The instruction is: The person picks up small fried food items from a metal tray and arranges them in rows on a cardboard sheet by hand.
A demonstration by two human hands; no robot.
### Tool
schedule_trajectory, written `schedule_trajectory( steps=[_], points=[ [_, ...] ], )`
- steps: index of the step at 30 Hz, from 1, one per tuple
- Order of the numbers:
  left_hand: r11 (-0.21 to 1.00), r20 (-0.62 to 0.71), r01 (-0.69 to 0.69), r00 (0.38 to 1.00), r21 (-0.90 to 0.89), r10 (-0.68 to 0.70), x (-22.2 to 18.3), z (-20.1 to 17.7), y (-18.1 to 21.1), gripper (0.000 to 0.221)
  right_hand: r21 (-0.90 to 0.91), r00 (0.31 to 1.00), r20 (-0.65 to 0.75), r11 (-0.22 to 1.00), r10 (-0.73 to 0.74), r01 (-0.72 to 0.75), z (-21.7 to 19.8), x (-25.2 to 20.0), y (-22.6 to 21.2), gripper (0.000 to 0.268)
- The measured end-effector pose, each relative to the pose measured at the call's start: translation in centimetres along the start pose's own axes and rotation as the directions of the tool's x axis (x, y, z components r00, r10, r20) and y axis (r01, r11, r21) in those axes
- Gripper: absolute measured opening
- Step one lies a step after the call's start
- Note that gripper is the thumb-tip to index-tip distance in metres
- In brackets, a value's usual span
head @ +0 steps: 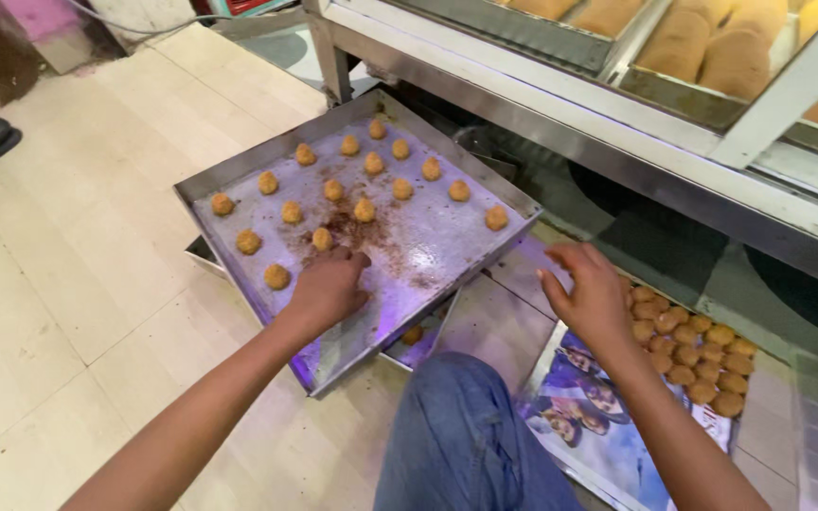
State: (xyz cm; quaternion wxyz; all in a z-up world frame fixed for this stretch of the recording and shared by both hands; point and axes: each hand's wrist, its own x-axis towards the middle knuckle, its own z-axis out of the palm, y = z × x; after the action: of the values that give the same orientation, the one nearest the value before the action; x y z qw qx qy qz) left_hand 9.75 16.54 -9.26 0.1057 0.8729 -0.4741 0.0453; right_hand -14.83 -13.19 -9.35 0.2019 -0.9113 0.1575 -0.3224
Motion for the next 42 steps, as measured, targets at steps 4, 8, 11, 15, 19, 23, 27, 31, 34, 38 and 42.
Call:
schedule_trajectory(
  steps=[4,8,11,15,19,23,27,31,34,38,42],
  points=[
    [0.996,-0.28,0.084,0.956,-0.04,-0.092,0.0,1.5,-2.9,0.026,-0.285,0.986,0.149,0.951,-0.078,0.118,7.8,8.8,0.3,0.026],
    [0.992,-0.188,0.125,0.974,-0.016,-0.126,1.4,3.3,-4.4,0.03,-0.554,0.919,0.321,0.832,0.231,-0.016,11.8,13.0,1.4,0.034],
    [0.988,-0.058,0.147,0.987,-0.04,-0.149,1.4,3.4,-4.4,0.032,-0.572,0.89,0.307,0.813,0.336,-0.11,12.6,13.4,1.4,0.032],
    [0.99,-0.043,0.101,0.993,-0.102,-0.106,1.8,-0.1,-1.8,0.041,-0.31,0.929,0.121,0.903,0.349,-0.298,10.6,11.6,0.6,0.03],
    [0.926,-0.146,-0.115,0.987,-0.36,0.066,2.8,-2.4,3.8,0.039,-0.082,0.971,-0.24,0.996,0.005,-0.025,2.7,2.2,2.4,0.039],
    [0.737,-0.254,-0.41,0.912,-0.538,0.322,5.0,-0.7,12.9,0.04,-0.128,0.965,-0.148,0.963,0.217,-0.236,-6.3,-7.6,6.8,0.04],
    [0.755,-0.066,-0.43,0.885,-0.495,0.461,8.5,5.8,26.5,0.035,-0.11,0.915,-0.056,0.908,0.4,-0.404,-7.2,-13.1,11.4,0.048],
    [0.824,0.128,-0.428,0.855,-0.37,0.502,10.8,13.8,33.1,0.023,-0.238,0.949,-0.016,0.921,0.315,-0.309,-4.1,-15.4,14.3,0.041],
    [0.832,0.108,-0.472,0.848,-0.292,0.519,11.4,18.7,33.7,0.036,-0.334,0.965,-0.048,0.906,0.259,-0.26,-1.8,-15.9,15.4,0.037],
    [0.865,0.203,-0.433,0.85,-0.253,0.485,11.0,21.9,33.2,0.033,-0.477,0.972,-0.105,0.847,0.212,-0.237,-0.3,-16.3,15.8,0.021],
    [0.837,0.157,-0.495,0.83,-0.232,0.535,11.4,22.6,33.7,0.057,-0.5,0.976,-0.13,0.839,0.176,-0.217,-0.5,-16.6,16.0,0.026]
  ],
)
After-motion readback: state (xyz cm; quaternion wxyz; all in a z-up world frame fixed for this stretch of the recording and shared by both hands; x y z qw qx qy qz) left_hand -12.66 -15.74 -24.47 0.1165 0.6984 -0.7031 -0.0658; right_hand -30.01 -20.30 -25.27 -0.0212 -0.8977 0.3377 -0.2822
